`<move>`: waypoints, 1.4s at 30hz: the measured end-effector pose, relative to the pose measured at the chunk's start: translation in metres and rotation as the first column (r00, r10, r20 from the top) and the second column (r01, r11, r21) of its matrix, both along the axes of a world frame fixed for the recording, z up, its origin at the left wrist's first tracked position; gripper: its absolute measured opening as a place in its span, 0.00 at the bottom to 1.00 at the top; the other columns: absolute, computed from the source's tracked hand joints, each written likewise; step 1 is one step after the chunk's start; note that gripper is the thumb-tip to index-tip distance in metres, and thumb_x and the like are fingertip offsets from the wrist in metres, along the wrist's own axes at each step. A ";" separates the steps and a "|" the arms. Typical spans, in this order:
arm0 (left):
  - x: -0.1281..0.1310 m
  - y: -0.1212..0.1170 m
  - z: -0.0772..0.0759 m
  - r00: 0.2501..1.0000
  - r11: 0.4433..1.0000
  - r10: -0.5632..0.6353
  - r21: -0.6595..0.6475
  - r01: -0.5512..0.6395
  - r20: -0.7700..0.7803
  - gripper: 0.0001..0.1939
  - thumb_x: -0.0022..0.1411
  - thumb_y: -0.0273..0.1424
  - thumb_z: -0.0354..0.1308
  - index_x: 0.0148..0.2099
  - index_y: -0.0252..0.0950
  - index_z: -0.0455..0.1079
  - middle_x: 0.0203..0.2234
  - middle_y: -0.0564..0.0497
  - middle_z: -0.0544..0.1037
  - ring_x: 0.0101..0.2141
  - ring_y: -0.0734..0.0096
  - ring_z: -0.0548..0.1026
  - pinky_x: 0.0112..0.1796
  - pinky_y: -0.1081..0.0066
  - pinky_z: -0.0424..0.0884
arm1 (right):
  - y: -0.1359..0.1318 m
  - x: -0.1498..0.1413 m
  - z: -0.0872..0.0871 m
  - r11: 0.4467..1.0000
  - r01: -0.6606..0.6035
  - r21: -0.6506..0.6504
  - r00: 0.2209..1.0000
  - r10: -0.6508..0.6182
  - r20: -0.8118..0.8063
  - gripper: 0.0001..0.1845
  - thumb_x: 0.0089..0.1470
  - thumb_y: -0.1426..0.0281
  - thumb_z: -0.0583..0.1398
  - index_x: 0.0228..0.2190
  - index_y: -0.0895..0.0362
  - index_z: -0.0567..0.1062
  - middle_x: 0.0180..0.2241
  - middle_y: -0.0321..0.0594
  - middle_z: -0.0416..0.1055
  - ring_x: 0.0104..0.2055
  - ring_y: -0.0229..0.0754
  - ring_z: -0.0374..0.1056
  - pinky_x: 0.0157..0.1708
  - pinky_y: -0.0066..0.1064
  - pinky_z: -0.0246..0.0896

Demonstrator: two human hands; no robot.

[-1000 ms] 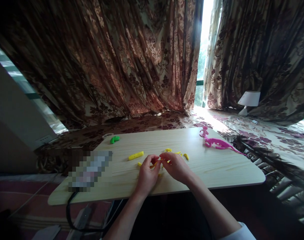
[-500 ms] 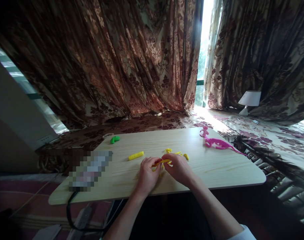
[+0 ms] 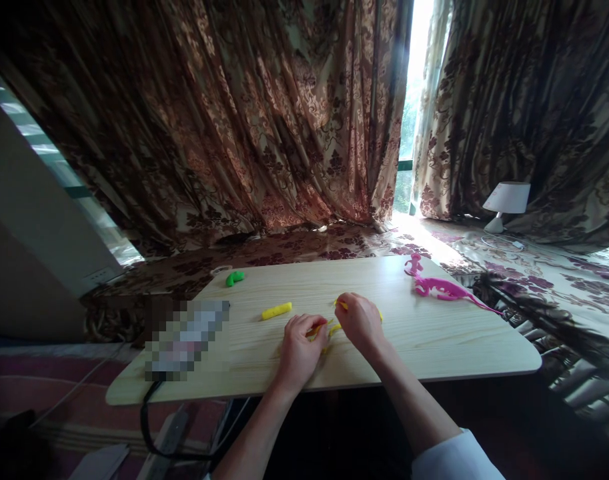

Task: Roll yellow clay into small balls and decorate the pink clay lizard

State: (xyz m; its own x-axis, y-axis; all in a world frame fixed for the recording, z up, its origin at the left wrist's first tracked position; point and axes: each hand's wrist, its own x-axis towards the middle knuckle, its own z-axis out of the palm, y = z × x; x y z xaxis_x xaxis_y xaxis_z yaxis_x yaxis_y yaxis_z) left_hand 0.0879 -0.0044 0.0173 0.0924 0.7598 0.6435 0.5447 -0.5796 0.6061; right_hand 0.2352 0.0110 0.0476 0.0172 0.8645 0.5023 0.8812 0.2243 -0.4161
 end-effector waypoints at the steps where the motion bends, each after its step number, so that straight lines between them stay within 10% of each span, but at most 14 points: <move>1: -0.001 0.000 0.000 1.000 1.000 0.002 0.004 -0.002 0.008 0.05 0.57 0.25 0.55 0.33 0.38 0.71 0.28 0.52 0.75 0.34 0.67 0.71 0.47 0.59 0.61 | 0.007 0.003 0.002 1.000 0.019 0.009 1.000 -0.019 -0.009 0.11 0.52 0.72 0.53 0.31 0.56 0.76 0.31 0.42 0.74 0.33 0.42 0.68 0.33 0.29 0.56; 12: -0.002 0.004 -0.003 0.999 0.999 -0.023 0.044 0.021 0.037 0.17 0.58 0.20 0.49 0.46 0.39 0.71 0.35 0.48 0.73 0.38 0.65 0.71 0.44 0.62 0.65 | 0.017 0.000 0.004 0.971 -0.238 -0.038 0.970 0.235 -0.060 0.19 0.49 0.77 0.55 0.43 0.55 0.74 0.43 0.41 0.73 0.46 0.44 0.68 0.46 0.32 0.59; 20: 0.001 0.002 -0.001 0.998 0.998 0.006 0.063 -0.011 0.068 0.13 0.54 0.22 0.55 0.43 0.38 0.68 0.32 0.50 0.74 0.35 0.65 0.71 0.45 0.58 0.64 | -0.008 -0.001 -0.006 0.942 -0.330 -0.065 0.932 0.314 -0.181 0.11 0.54 0.70 0.54 0.32 0.55 0.77 0.27 0.35 0.76 0.29 0.37 0.71 0.28 0.24 0.64; 29: -0.001 0.002 -0.001 0.996 0.999 -0.019 0.050 0.015 0.088 0.07 0.57 0.24 0.54 0.38 0.38 0.70 0.33 0.50 0.76 0.37 0.65 0.71 0.45 0.59 0.64 | -0.020 -0.003 0.009 0.937 -0.348 -0.016 0.934 0.345 -0.091 0.14 0.50 0.75 0.57 0.37 0.49 0.76 0.35 0.35 0.73 0.35 0.37 0.69 0.35 0.25 0.60; 42: -0.001 0.003 -0.003 0.986 0.998 -0.029 0.051 0.021 0.164 0.05 0.57 0.25 0.53 0.35 0.37 0.70 0.30 0.50 0.74 0.35 0.66 0.72 0.42 0.63 0.67 | 0.016 -0.006 -0.002 0.999 0.029 -0.018 0.999 -0.029 -0.039 0.13 0.55 0.69 0.52 0.30 0.54 0.77 0.29 0.40 0.73 0.31 0.40 0.67 0.31 0.27 0.55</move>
